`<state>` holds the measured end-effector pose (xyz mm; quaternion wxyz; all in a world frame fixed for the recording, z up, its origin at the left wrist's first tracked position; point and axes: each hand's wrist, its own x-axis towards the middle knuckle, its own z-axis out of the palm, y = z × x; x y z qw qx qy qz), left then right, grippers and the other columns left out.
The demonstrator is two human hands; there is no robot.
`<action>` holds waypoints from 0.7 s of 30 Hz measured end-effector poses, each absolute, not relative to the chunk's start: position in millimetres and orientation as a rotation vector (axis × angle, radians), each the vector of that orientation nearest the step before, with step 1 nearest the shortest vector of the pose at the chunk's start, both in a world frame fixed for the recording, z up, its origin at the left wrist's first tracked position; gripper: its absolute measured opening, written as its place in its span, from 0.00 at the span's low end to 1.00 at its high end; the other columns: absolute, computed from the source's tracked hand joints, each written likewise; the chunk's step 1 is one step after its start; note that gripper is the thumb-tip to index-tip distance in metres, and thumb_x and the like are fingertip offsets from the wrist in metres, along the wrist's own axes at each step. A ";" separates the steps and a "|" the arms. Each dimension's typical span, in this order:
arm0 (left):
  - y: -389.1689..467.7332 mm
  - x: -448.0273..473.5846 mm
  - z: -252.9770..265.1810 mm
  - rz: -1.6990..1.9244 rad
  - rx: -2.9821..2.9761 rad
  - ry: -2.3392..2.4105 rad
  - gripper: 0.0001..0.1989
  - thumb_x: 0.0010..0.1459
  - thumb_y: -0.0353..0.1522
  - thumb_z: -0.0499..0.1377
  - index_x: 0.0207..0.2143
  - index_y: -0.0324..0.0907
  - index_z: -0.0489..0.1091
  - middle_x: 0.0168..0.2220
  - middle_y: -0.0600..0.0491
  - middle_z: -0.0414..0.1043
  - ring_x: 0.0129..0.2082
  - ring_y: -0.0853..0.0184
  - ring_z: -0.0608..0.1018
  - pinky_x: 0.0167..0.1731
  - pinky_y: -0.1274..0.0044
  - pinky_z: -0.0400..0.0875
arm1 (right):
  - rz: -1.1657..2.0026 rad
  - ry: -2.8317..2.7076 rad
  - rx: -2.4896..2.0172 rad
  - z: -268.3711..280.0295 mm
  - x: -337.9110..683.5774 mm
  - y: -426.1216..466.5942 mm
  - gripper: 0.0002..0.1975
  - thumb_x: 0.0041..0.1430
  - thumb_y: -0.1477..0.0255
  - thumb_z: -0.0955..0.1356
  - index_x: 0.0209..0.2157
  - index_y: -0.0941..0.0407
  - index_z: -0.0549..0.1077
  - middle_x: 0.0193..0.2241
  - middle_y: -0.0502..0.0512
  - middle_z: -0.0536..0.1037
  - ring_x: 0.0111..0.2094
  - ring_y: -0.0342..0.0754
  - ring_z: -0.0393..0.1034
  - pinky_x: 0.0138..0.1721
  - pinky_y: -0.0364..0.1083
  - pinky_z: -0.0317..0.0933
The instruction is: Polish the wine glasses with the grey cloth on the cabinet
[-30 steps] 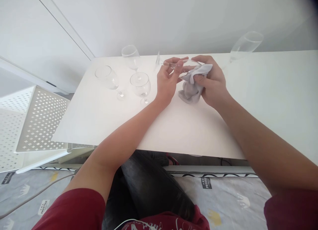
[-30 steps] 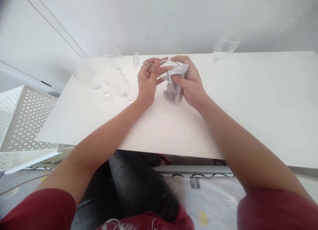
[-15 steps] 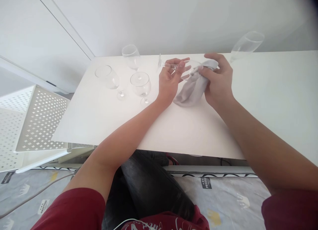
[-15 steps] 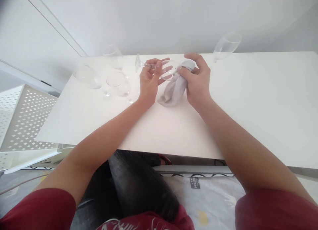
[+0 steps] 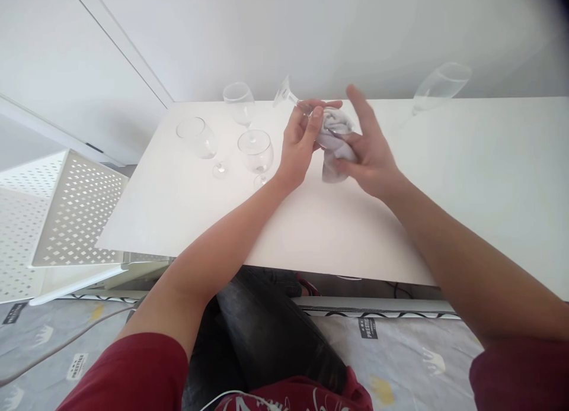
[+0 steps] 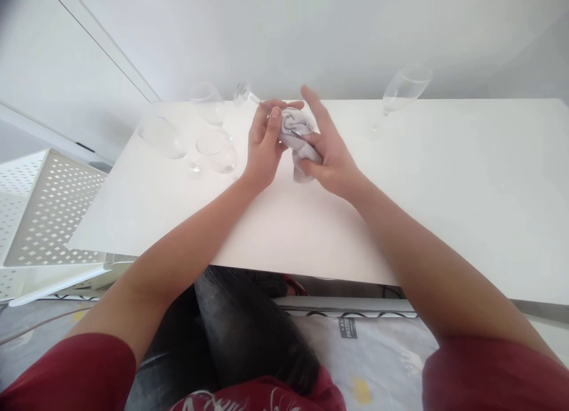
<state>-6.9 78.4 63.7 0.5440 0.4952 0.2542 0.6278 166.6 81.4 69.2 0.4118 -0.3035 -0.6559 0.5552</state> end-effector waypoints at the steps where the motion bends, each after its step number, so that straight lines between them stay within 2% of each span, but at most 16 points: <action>1: 78.5 -8.1 64.8 1.474 1.185 0.612 0.09 0.76 0.45 0.52 0.45 0.57 0.70 0.63 0.63 0.76 0.68 0.56 0.71 0.62 0.61 0.77 | 1.451 -1.601 -0.724 70.1 167.5 82.3 0.55 0.50 0.68 0.80 0.72 0.29 0.54 0.45 0.47 0.81 0.39 0.56 0.77 0.40 0.58 0.76; 3: 79.9 -10.4 66.3 1.452 1.201 0.629 0.12 0.77 0.45 0.49 0.46 0.56 0.70 0.65 0.62 0.74 0.68 0.56 0.70 0.64 0.62 0.76 | 1.563 -1.496 -0.634 70.2 168.7 85.1 0.56 0.48 0.67 0.80 0.73 0.31 0.52 0.42 0.46 0.80 0.38 0.55 0.78 0.40 0.57 0.75; 6: 83.0 -11.8 65.8 1.451 1.177 0.687 0.14 0.78 0.44 0.48 0.50 0.52 0.71 0.65 0.57 0.72 0.70 0.56 0.70 0.69 0.61 0.69 | 1.579 -1.436 -0.581 66.9 168.1 88.2 0.53 0.48 0.68 0.79 0.71 0.32 0.57 0.46 0.46 0.79 0.37 0.52 0.76 0.42 0.57 0.75; 10: 84.5 -8.1 60.1 1.420 1.130 0.833 0.15 0.72 0.48 0.57 0.56 0.57 0.72 0.57 0.54 0.76 0.69 0.56 0.72 0.66 0.64 0.73 | 1.109 -1.627 -0.786 63.9 165.5 83.5 0.41 0.57 0.73 0.77 0.67 0.31 0.65 0.57 0.47 0.77 0.35 0.51 0.71 0.41 0.56 0.74; 13: 82.9 -3.1 55.6 1.432 1.162 0.788 0.16 0.71 0.47 0.60 0.57 0.55 0.71 0.52 0.53 0.78 0.65 0.58 0.76 0.64 0.64 0.75 | 0.888 -1.723 -0.904 64.9 162.7 78.1 0.37 0.60 0.74 0.76 0.65 0.29 0.68 0.59 0.45 0.76 0.37 0.53 0.71 0.41 0.57 0.74; 17: 82.7 -3.4 52.7 1.563 1.220 0.788 0.12 0.68 0.44 0.65 0.49 0.52 0.71 0.46 0.53 0.78 0.51 0.61 0.81 0.60 0.60 0.78 | 1.054 -1.723 -0.864 67.0 161.3 80.5 0.41 0.56 0.71 0.77 0.67 0.32 0.64 0.49 0.47 0.79 0.37 0.55 0.74 0.40 0.57 0.74; 19: 85.7 -6.7 51.8 1.545 1.266 0.744 0.11 0.68 0.43 0.65 0.50 0.55 0.72 0.48 0.52 0.79 0.52 0.59 0.80 0.62 0.59 0.77 | 1.258 -1.569 -0.805 67.2 164.4 87.0 0.47 0.51 0.72 0.78 0.69 0.33 0.60 0.45 0.47 0.80 0.35 0.53 0.74 0.39 0.56 0.74; 21: 89.5 -9.6 50.6 1.485 1.325 0.624 0.15 0.70 0.41 0.63 0.57 0.57 0.71 0.54 0.54 0.78 0.61 0.57 0.77 0.66 0.58 0.75 | 1.460 -1.404 -0.739 66.4 169.3 94.1 0.51 0.46 0.73 0.79 0.68 0.33 0.59 0.46 0.46 0.80 0.34 0.52 0.75 0.39 0.55 0.74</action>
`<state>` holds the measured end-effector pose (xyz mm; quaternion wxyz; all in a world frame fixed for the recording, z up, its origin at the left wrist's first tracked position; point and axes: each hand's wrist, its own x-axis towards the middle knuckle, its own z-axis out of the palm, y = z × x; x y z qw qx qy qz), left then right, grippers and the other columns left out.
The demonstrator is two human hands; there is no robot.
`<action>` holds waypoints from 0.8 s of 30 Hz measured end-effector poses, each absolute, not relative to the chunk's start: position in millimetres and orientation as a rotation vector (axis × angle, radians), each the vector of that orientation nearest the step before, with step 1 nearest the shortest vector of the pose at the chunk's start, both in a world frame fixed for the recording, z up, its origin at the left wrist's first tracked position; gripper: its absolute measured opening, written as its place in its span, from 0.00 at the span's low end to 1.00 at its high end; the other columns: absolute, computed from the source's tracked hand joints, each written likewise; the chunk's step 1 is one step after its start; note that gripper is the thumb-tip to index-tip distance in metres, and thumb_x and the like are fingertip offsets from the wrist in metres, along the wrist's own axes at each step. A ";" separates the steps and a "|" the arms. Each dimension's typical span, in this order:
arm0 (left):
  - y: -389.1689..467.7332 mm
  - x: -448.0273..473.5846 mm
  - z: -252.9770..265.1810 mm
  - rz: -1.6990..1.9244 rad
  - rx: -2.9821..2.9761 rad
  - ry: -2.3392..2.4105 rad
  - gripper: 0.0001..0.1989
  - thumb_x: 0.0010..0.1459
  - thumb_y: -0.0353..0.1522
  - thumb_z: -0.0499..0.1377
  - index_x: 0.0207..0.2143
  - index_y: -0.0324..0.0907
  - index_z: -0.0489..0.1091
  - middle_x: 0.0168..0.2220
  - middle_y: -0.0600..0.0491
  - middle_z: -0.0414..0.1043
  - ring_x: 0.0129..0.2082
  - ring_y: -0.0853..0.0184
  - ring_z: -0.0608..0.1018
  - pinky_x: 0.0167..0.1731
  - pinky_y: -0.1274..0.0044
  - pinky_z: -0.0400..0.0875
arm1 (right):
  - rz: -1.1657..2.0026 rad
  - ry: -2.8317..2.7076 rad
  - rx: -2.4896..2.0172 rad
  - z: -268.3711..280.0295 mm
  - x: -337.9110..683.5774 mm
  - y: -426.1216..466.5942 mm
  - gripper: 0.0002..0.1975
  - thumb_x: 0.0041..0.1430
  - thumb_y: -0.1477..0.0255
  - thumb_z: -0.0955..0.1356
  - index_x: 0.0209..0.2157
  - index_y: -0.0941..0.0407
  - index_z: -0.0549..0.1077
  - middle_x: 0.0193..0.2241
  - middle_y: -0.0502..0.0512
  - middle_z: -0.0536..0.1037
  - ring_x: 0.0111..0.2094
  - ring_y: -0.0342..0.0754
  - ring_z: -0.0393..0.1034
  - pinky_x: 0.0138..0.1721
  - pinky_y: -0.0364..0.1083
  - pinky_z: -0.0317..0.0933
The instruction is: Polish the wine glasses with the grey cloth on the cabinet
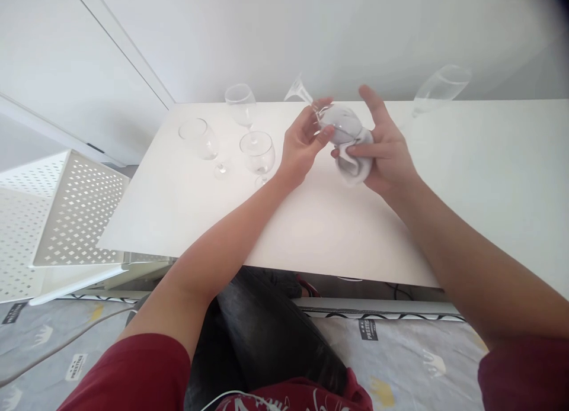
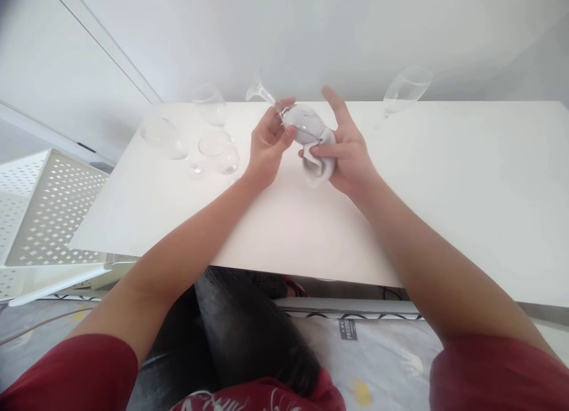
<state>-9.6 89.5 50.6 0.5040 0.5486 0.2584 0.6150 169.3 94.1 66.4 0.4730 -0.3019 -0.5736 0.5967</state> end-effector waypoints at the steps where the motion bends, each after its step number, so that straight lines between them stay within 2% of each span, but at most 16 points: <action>1: 91.1 -10.2 50.0 1.461 1.341 0.570 0.17 0.72 0.40 0.61 0.61 0.57 0.69 0.56 0.56 0.77 0.65 0.56 0.75 0.68 0.56 0.74 | 1.520 -1.356 -0.707 65.6 171.4 96.7 0.51 0.45 0.74 0.79 0.68 0.34 0.59 0.49 0.46 0.80 0.34 0.51 0.75 0.39 0.55 0.74; 3: 92.3 -9.7 49.0 1.424 1.332 0.530 0.19 0.74 0.40 0.58 0.64 0.57 0.67 0.60 0.57 0.76 0.70 0.56 0.72 0.68 0.56 0.73 | 1.507 -1.345 -0.681 63.8 173.0 97.9 0.49 0.46 0.75 0.78 0.67 0.35 0.61 0.53 0.47 0.79 0.36 0.51 0.75 0.40 0.55 0.74; 6: 89.0 -7.5 49.1 1.410 1.263 0.653 0.21 0.72 0.46 0.59 0.64 0.59 0.69 0.63 0.55 0.74 0.68 0.55 0.73 0.66 0.58 0.75 | 1.246 -1.471 -0.752 62.2 167.3 90.6 0.44 0.51 0.75 0.77 0.66 0.34 0.63 0.55 0.47 0.79 0.42 0.54 0.75 0.45 0.57 0.75; 9: 86.8 -7.6 48.9 1.390 1.214 0.812 0.27 0.68 0.49 0.64 0.67 0.60 0.68 0.57 0.52 0.77 0.67 0.52 0.75 0.68 0.60 0.73 | 1.043 -1.644 -0.844 63.5 160.4 83.4 0.37 0.54 0.74 0.77 0.62 0.35 0.69 0.60 0.46 0.77 0.47 0.57 0.75 0.48 0.60 0.76; 11: 89.6 -8.6 46.7 1.376 1.170 0.829 0.28 0.66 0.48 0.66 0.66 0.61 0.68 0.56 0.52 0.79 0.68 0.52 0.73 0.71 0.61 0.68 | 1.111 -1.629 -0.852 65.1 160.8 84.5 0.35 0.53 0.72 0.78 0.61 0.36 0.70 0.57 0.48 0.78 0.46 0.58 0.76 0.46 0.61 0.76; 14: 97.5 -8.4 41.5 1.410 1.113 0.728 0.30 0.65 0.46 0.68 0.67 0.59 0.68 0.61 0.54 0.77 0.74 0.50 0.67 0.75 0.58 0.62 | 1.382 -1.439 -0.795 65.9 167.7 92.7 0.42 0.47 0.73 0.78 0.63 0.36 0.67 0.48 0.48 0.80 0.38 0.55 0.77 0.41 0.59 0.75; 17: 100.1 -5.9 39.4 1.435 1.143 0.635 0.18 0.70 0.44 0.63 0.60 0.60 0.72 0.61 0.59 0.78 0.75 0.53 0.64 0.74 0.57 0.64 | 1.367 -1.390 -0.778 63.2 171.4 97.6 0.41 0.46 0.75 0.78 0.60 0.36 0.68 0.43 0.46 0.81 0.33 0.51 0.73 0.40 0.56 0.74; 20: 94.0 -4.1 43.1 1.424 1.164 0.648 0.08 0.71 0.44 0.61 0.51 0.62 0.75 0.57 0.60 0.80 0.68 0.55 0.71 0.70 0.58 0.70 | 1.081 -1.581 -0.864 59.2 167.8 94.4 0.33 0.51 0.75 0.76 0.57 0.38 0.72 0.40 0.46 0.80 0.32 0.50 0.69 0.39 0.54 0.73; 22: 88.8 -4.5 47.6 1.435 1.148 0.730 0.10 0.68 0.45 0.65 0.50 0.60 0.76 0.55 0.58 0.80 0.67 0.55 0.72 0.71 0.56 0.69 | 1.026 -1.686 -0.864 58.1 165.6 92.2 0.33 0.53 0.75 0.75 0.59 0.38 0.72 0.39 0.46 0.80 0.31 0.49 0.68 0.38 0.53 0.72; 24: 86.0 -6.0 51.5 1.440 1.131 0.807 0.12 0.66 0.45 0.67 0.50 0.60 0.76 0.54 0.58 0.80 0.71 0.55 0.69 0.74 0.55 0.64 | 1.189 -1.642 -0.810 58.3 166.3 93.0 0.38 0.50 0.75 0.75 0.62 0.38 0.70 0.38 0.46 0.79 0.30 0.49 0.69 0.36 0.53 0.72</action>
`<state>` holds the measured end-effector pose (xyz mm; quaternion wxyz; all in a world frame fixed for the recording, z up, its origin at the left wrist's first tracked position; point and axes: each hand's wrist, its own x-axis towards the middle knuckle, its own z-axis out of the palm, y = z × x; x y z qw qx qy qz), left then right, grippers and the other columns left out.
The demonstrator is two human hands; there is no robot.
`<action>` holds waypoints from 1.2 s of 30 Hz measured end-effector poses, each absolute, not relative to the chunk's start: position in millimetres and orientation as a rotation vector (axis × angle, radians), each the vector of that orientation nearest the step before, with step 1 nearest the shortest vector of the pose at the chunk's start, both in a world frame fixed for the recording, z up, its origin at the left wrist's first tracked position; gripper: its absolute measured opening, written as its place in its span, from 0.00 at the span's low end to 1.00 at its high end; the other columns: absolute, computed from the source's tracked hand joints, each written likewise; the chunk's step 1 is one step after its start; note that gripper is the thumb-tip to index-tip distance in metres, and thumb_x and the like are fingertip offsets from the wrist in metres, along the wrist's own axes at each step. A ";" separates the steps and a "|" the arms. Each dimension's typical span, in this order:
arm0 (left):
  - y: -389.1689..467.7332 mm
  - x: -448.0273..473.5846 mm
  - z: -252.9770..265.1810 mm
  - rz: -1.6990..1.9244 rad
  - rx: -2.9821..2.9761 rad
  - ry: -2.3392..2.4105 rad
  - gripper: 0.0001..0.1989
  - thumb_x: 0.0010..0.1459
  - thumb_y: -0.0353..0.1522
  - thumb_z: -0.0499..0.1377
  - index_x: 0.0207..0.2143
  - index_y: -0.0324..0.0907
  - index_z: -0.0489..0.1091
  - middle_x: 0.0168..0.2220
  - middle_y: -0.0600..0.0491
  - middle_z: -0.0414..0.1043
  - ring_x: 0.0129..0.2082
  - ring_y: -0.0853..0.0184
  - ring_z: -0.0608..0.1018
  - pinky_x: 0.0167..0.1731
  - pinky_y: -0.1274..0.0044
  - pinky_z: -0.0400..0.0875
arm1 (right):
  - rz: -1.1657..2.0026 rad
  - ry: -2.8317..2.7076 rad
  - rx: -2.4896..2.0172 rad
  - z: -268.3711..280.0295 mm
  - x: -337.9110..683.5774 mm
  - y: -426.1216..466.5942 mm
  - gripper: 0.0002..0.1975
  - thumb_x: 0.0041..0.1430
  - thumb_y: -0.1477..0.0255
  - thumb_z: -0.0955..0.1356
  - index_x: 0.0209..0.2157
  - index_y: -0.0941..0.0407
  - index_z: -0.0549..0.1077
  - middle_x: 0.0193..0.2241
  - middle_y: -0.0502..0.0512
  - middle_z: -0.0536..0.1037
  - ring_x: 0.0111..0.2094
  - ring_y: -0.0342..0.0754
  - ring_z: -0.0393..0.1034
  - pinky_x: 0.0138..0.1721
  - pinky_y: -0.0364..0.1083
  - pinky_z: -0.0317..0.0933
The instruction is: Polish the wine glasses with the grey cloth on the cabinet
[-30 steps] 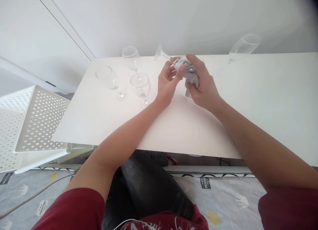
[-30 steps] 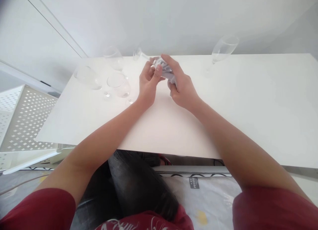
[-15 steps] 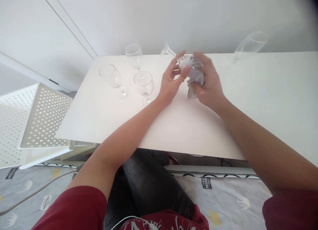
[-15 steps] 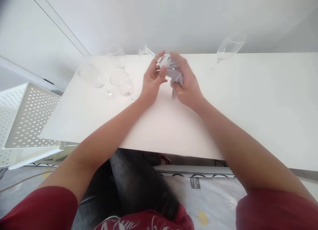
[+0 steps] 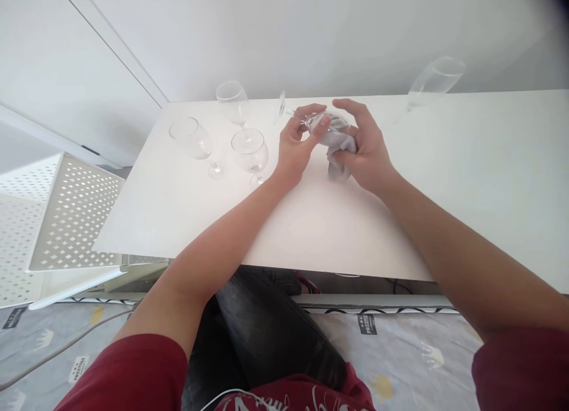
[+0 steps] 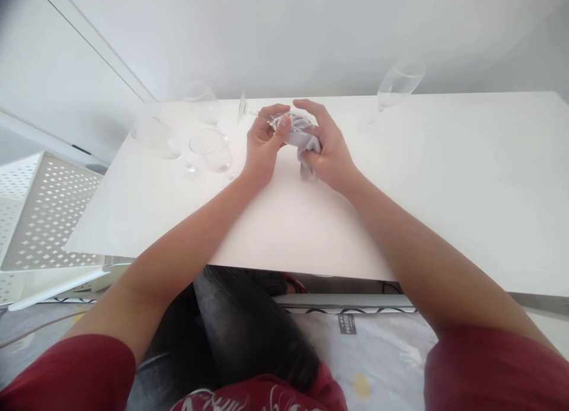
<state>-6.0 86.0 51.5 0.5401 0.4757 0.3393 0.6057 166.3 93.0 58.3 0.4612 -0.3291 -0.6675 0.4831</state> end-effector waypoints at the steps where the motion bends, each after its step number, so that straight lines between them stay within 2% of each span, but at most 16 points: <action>1: 86.0 -6.9 52.6 1.428 1.128 0.816 0.12 0.66 0.45 0.67 0.51 0.61 0.77 0.55 0.59 0.80 0.72 0.55 0.67 0.76 0.56 0.61 | 1.310 -1.576 -0.784 58.7 167.7 94.5 0.41 0.48 0.75 0.76 0.63 0.38 0.68 0.39 0.46 0.79 0.31 0.49 0.71 0.35 0.53 0.72; 4: 90.4 -9.2 51.3 1.429 1.160 0.697 0.15 0.67 0.44 0.66 0.55 0.63 0.75 0.56 0.60 0.80 0.70 0.53 0.69 0.74 0.56 0.63 | 1.557 -1.401 -0.773 59.0 172.0 99.6 0.44 0.44 0.74 0.78 0.63 0.38 0.67 0.47 0.47 0.79 0.33 0.50 0.74 0.35 0.54 0.73; 6: 94.3 -10.0 47.9 1.445 1.202 0.613 0.14 0.67 0.44 0.66 0.55 0.64 0.74 0.58 0.62 0.79 0.65 0.55 0.73 0.69 0.59 0.69 | 1.510 -1.388 -0.791 57.8 172.3 99.9 0.43 0.45 0.73 0.79 0.62 0.37 0.66 0.47 0.47 0.79 0.34 0.50 0.74 0.36 0.54 0.73; 8: 96.0 -9.9 45.3 1.440 1.242 0.633 0.13 0.68 0.46 0.65 0.54 0.64 0.74 0.59 0.60 0.77 0.63 0.56 0.75 0.64 0.61 0.73 | 1.321 -1.458 -0.814 56.1 170.6 96.8 0.40 0.50 0.72 0.78 0.62 0.35 0.65 0.47 0.47 0.79 0.37 0.52 0.74 0.39 0.55 0.73; 10: 95.0 -9.1 44.9 1.396 1.257 0.726 0.18 0.68 0.49 0.63 0.58 0.61 0.73 0.57 0.56 0.77 0.63 0.56 0.75 0.62 0.61 0.75 | 1.045 -1.608 -0.837 54.9 168.6 92.1 0.35 0.57 0.71 0.76 0.62 0.34 0.65 0.50 0.48 0.79 0.39 0.54 0.74 0.41 0.56 0.72; 12: 93.5 -8.2 45.3 1.363 1.250 0.793 0.25 0.68 0.51 0.62 0.63 0.57 0.70 0.53 0.52 0.77 0.64 0.55 0.76 0.61 0.60 0.75 | 0.780 -1.790 -0.849 54.5 167.5 88.2 0.32 0.63 0.73 0.72 0.64 0.36 0.66 0.54 0.49 0.78 0.40 0.54 0.73 0.41 0.56 0.71; 15: 96.4 -7.6 41.5 1.383 1.215 0.806 0.26 0.66 0.49 0.65 0.64 0.54 0.71 0.49 0.51 0.78 0.64 0.56 0.77 0.63 0.63 0.74 | 0.605 -1.931 -0.840 55.3 167.4 86.0 0.31 0.66 0.74 0.69 0.66 0.39 0.65 0.53 0.51 0.78 0.38 0.53 0.72 0.39 0.55 0.70; 18: 105.4 -7.9 32.1 1.413 1.169 0.763 0.26 0.65 0.45 0.68 0.63 0.52 0.71 0.53 0.50 0.78 0.65 0.55 0.76 0.66 0.61 0.71 | 0.675 -1.897 -0.846 57.0 166.7 87.1 0.31 0.65 0.74 0.69 0.66 0.38 0.64 0.52 0.51 0.79 0.37 0.53 0.72 0.37 0.54 0.69; 23: 107.8 -6.6 29.0 1.402 1.144 0.685 0.25 0.69 0.48 0.62 0.64 0.52 0.70 0.62 0.51 0.74 0.71 0.52 0.71 0.67 0.56 0.70 | 0.884 -1.728 -0.759 59.1 164.3 88.9 0.36 0.57 0.80 0.70 0.64 0.43 0.64 0.51 0.52 0.79 0.36 0.51 0.72 0.35 0.51 0.67; 28: 99.8 -5.5 35.5 1.372 1.130 0.790 0.27 0.65 0.50 0.66 0.63 0.55 0.72 0.58 0.51 0.77 0.72 0.50 0.70 0.64 0.61 0.74 | 0.644 -1.889 -0.838 61.9 163.4 82.7 0.35 0.55 0.84 0.66 0.62 0.43 0.71 0.56 0.49 0.78 0.36 0.49 0.70 0.37 0.51 0.67; 30: 102.5 -6.4 33.0 1.375 1.135 0.772 0.28 0.64 0.50 0.67 0.63 0.53 0.73 0.57 0.50 0.78 0.71 0.50 0.70 0.66 0.60 0.73 | 0.792 -1.812 -0.819 61.7 164.5 84.3 0.36 0.55 0.82 0.67 0.63 0.42 0.69 0.50 0.49 0.80 0.32 0.48 0.68 0.35 0.50 0.67; 33: 108.6 -7.6 28.3 1.403 1.157 0.675 0.31 0.64 0.50 0.66 0.67 0.53 0.69 0.60 0.50 0.76 0.72 0.51 0.70 0.68 0.57 0.70 | 1.185 -1.538 -0.733 59.0 166.7 92.2 0.42 0.49 0.80 0.71 0.64 0.40 0.64 0.39 0.47 0.77 0.31 0.48 0.69 0.34 0.49 0.69; 36: 108.4 -7.9 30.0 1.405 1.181 0.667 0.29 0.68 0.52 0.61 0.67 0.54 0.68 0.62 0.52 0.74 0.72 0.52 0.70 0.67 0.54 0.71 | 1.250 -1.455 -0.727 57.5 166.1 95.0 0.43 0.46 0.79 0.73 0.63 0.39 0.63 0.38 0.46 0.77 0.32 0.48 0.70 0.35 0.48 0.70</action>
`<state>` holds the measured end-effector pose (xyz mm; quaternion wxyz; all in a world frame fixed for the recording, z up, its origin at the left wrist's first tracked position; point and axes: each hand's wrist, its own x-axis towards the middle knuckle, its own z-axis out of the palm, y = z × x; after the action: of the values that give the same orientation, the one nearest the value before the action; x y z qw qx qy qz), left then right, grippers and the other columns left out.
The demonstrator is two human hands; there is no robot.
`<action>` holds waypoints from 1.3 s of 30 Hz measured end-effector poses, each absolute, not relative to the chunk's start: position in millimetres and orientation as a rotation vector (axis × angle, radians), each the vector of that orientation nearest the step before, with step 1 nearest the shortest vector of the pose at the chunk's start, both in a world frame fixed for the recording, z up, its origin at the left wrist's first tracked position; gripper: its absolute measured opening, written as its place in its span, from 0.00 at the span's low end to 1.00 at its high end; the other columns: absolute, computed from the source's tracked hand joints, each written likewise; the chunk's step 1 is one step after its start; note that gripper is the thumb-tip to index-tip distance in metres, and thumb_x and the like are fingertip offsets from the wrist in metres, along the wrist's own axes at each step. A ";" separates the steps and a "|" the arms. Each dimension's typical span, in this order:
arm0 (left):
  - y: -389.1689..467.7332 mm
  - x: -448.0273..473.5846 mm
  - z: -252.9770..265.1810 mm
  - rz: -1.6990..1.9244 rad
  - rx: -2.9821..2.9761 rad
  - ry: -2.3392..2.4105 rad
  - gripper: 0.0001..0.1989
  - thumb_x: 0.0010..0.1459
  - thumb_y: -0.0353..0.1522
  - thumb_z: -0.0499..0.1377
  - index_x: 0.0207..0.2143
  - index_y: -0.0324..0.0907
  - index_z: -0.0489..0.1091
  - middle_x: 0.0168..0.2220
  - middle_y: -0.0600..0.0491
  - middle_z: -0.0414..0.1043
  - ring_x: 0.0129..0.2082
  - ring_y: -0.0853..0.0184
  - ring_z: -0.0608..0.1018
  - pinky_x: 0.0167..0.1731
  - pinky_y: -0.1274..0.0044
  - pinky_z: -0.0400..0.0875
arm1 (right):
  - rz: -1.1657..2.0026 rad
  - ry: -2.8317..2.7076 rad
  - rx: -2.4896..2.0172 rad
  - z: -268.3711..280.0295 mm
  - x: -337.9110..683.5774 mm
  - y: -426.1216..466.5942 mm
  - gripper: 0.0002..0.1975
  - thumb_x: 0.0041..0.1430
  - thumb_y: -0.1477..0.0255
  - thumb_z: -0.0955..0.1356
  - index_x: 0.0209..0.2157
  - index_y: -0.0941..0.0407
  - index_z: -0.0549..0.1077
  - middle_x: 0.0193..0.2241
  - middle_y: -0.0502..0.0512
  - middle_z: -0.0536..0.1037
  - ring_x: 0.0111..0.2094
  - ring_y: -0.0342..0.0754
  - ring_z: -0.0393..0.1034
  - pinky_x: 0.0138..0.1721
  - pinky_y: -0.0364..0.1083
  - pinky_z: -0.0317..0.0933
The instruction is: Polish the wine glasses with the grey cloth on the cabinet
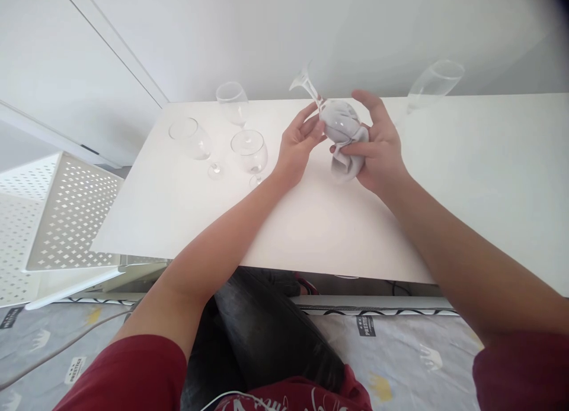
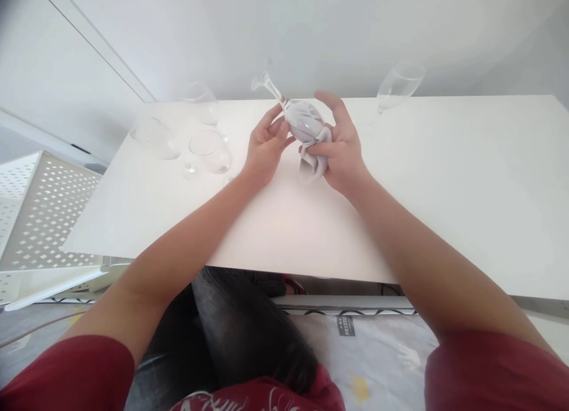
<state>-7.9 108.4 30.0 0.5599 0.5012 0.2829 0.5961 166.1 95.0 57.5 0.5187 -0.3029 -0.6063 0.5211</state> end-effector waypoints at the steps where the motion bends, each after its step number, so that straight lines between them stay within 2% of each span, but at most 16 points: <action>1: 106.9 -8.2 31.7 1.387 1.190 0.694 0.28 0.69 0.52 0.60 0.66 0.55 0.69 0.63 0.52 0.74 0.71 0.52 0.71 0.66 0.55 0.72 | 1.184 -1.497 -0.754 58.1 165.2 93.6 0.42 0.48 0.79 0.73 0.62 0.39 0.64 0.39 0.46 0.78 0.32 0.48 0.70 0.34 0.48 0.70; 4: 103.3 -9.9 35.4 1.340 1.199 0.792 0.29 0.65 0.53 0.64 0.65 0.56 0.71 0.62 0.50 0.76 0.67 0.53 0.75 0.64 0.60 0.74 | 1.053 -1.622 -0.822 61.6 163.4 88.7 0.40 0.52 0.79 0.73 0.64 0.38 0.65 0.41 0.47 0.79 0.30 0.47 0.68 0.31 0.48 0.69; 7: 104.8 -11.5 34.2 1.371 1.206 0.781 0.34 0.62 0.52 0.67 0.67 0.55 0.69 0.61 0.50 0.76 0.65 0.54 0.77 0.65 0.60 0.75 | 1.279 -1.491 -0.788 63.1 166.7 92.3 0.46 0.47 0.81 0.73 0.65 0.39 0.63 0.39 0.47 0.79 0.30 0.48 0.71 0.31 0.49 0.69; 10: 105.2 -10.0 34.9 1.410 1.222 0.704 0.32 0.66 0.50 0.65 0.69 0.55 0.68 0.64 0.52 0.74 0.69 0.53 0.74 0.66 0.57 0.73 | 1.451 -1.297 -0.789 60.9 171.3 99.5 0.48 0.41 0.82 0.72 0.64 0.41 0.63 0.38 0.46 0.78 0.32 0.50 0.73 0.34 0.51 0.72; 13: 100.2 -7.5 41.0 1.368 1.208 0.732 0.28 0.67 0.50 0.63 0.66 0.54 0.71 0.66 0.52 0.72 0.72 0.50 0.70 0.66 0.56 0.72 | 1.246 -1.377 -0.847 60.3 169.4 95.5 0.40 0.42 0.82 0.72 0.58 0.42 0.70 0.38 0.47 0.78 0.32 0.49 0.71 0.33 0.51 0.71; 16: 97.3 -8.2 44.1 1.329 1.157 0.848 0.28 0.64 0.51 0.67 0.63 0.54 0.74 0.63 0.50 0.75 0.71 0.49 0.71 0.66 0.57 0.72 | 0.992 -1.597 -0.913 63.5 163.7 83.5 0.30 0.52 0.78 0.73 0.55 0.41 0.72 0.43 0.50 0.80 0.35 0.51 0.73 0.34 0.52 0.72; 18: 99.8 -10.2 41.0 1.344 1.129 0.866 0.28 0.63 0.49 0.68 0.63 0.52 0.74 0.61 0.49 0.76 0.70 0.50 0.72 0.67 0.57 0.71 | 0.974 -1.661 -0.926 64.7 162.4 80.7 0.28 0.56 0.74 0.74 0.57 0.40 0.71 0.47 0.50 0.80 0.37 0.52 0.73 0.36 0.53 0.73; 22: 107.3 -11.7 31.9 1.389 1.153 0.721 0.28 0.63 0.46 0.69 0.64 0.54 0.72 0.62 0.52 0.76 0.71 0.52 0.71 0.69 0.57 0.70 | 1.254 -1.519 -0.864 59.3 168.8 93.8 0.37 0.51 0.72 0.77 0.61 0.38 0.65 0.43 0.49 0.79 0.35 0.53 0.73 0.36 0.56 0.73; 24: 107.1 -10.2 31.5 1.393 1.164 0.674 0.27 0.66 0.47 0.66 0.65 0.56 0.71 0.63 0.53 0.75 0.72 0.53 0.69 0.67 0.57 0.71 | 1.328 -1.463 -0.851 55.5 171.1 99.5 0.38 0.50 0.71 0.77 0.60 0.37 0.64 0.43 0.50 0.79 0.35 0.54 0.73 0.38 0.58 0.73; 27: 103.2 -7.4 34.9 1.361 1.156 0.735 0.24 0.68 0.50 0.62 0.63 0.54 0.73 0.66 0.53 0.72 0.72 0.52 0.69 0.65 0.58 0.73 | 1.148 -1.545 -0.875 55.0 167.7 96.7 0.33 0.51 0.73 0.75 0.57 0.39 0.68 0.44 0.50 0.79 0.33 0.53 0.71 0.36 0.56 0.70; 30: 101.7 -7.5 36.0 1.353 1.135 0.815 0.27 0.67 0.50 0.64 0.64 0.53 0.72 0.64 0.51 0.73 0.70 0.51 0.72 0.65 0.57 0.73 | 1.063 -1.670 -0.850 59.6 163.6 90.7 0.32 0.52 0.76 0.73 0.57 0.41 0.70 0.42 0.49 0.79 0.32 0.51 0.69 0.35 0.54 0.67; 33: 102.0 -9.2 35.8 1.380 1.140 0.778 0.29 0.65 0.47 0.67 0.65 0.54 0.71 0.61 0.52 0.76 0.70 0.52 0.72 0.68 0.55 0.69 | 1.376 -1.489 -0.774 61.8 167.7 95.4 0.40 0.47 0.77 0.74 0.61 0.40 0.66 0.42 0.48 0.78 0.32 0.51 0.71 0.35 0.54 0.69; 35: 100.0 -8.9 37.9 1.400 1.178 0.723 0.26 0.65 0.44 0.68 0.64 0.56 0.73 0.61 0.54 0.76 0.72 0.53 0.70 0.71 0.57 0.66 | 1.519 -1.345 -0.747 60.3 172.5 101.1 0.45 0.43 0.79 0.75 0.62 0.39 0.64 0.46 0.48 0.79 0.34 0.51 0.74 0.38 0.54 0.72; 37: 96.1 -6.9 41.5 1.421 1.227 0.678 0.23 0.67 0.42 0.66 0.63 0.58 0.73 0.63 0.57 0.75 0.72 0.54 0.69 0.72 0.60 0.66 | 1.453 -1.356 -0.770 58.0 174.3 102.4 0.43 0.43 0.80 0.73 0.60 0.39 0.66 0.48 0.48 0.79 0.35 0.50 0.74 0.39 0.53 0.72; 39: 93.1 -4.9 44.1 1.422 1.247 0.708 0.23 0.68 0.44 0.64 0.64 0.57 0.72 0.63 0.56 0.75 0.69 0.54 0.71 0.69 0.60 0.69 | 1.172 -1.503 -0.833 56.6 171.6 97.6 0.38 0.47 0.81 0.71 0.58 0.39 0.69 0.47 0.48 0.80 0.34 0.50 0.72 0.37 0.52 0.70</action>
<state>-4.9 93.1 44.1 0.5319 0.5227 0.2970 0.5963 171.6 97.6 56.6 0.5064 -0.3454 -0.6231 0.4858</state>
